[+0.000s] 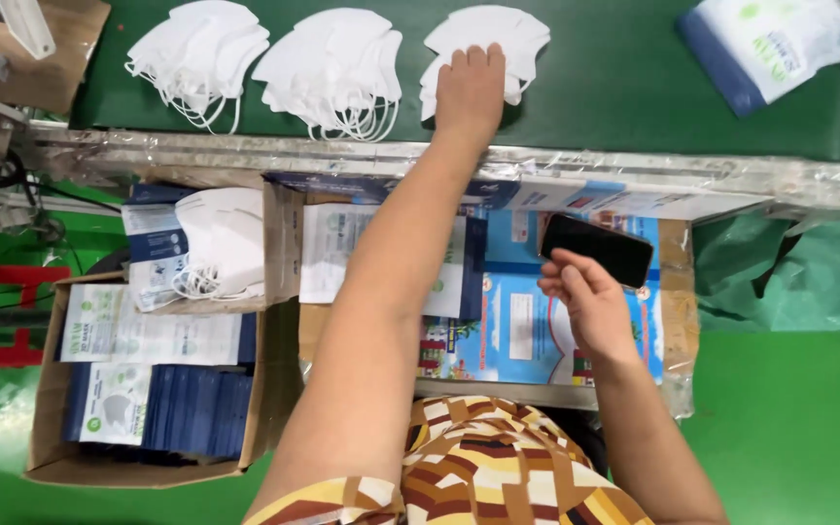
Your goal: The recorder is packaging individual white face masks into blue and white retail bags at a workstation.
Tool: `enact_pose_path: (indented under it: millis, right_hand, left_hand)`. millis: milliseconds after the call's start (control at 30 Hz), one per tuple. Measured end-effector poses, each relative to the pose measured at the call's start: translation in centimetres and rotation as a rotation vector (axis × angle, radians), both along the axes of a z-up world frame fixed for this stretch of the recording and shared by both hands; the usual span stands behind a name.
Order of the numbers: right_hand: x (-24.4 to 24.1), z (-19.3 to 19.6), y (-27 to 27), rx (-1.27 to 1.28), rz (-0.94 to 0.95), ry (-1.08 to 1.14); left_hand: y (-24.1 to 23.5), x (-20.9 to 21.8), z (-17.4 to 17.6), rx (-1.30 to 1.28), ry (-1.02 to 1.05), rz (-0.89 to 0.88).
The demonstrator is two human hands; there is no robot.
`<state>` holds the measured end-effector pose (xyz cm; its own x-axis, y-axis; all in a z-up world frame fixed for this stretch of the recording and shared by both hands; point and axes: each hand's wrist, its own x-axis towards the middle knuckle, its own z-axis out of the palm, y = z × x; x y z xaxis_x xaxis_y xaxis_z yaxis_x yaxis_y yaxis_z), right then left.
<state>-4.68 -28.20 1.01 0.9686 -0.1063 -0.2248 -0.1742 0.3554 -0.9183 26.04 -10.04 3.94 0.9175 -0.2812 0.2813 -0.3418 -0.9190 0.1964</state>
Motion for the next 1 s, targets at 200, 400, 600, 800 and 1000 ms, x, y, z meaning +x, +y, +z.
enact_pose_path:
  millis: [200, 400, 600, 800, 1000]
  right_hand:
    - [-0.4, 4.4, -2.1, -0.273, 0.029, -0.257]
    - [1.1, 9.0, 2.9, -0.052, 0.007, -0.225]
    - [-3.0, -4.5, 1.6, -0.666, -0.013, -0.440]
    - [-1.9, -2.6, 5.1, -0.699, 0.102, -0.390]
    - [-1.3, -1.5, 4.8, -1.003, 0.238, -0.425]
  left_hand:
    - [4.3, -7.9, 5.6, -1.073, 0.683, -0.437]
    - [5.4, -22.6, -4.7, -1.325, 0.975, -0.452]
    - [10.7, -25.4, 2.7, -1.075, 0.436, -0.429]
    - [8.0, -25.1, -4.5, -0.165, 0.445, -0.557]
    - [6.4, -26.2, 0.9, -0.258, 0.282, -0.558]
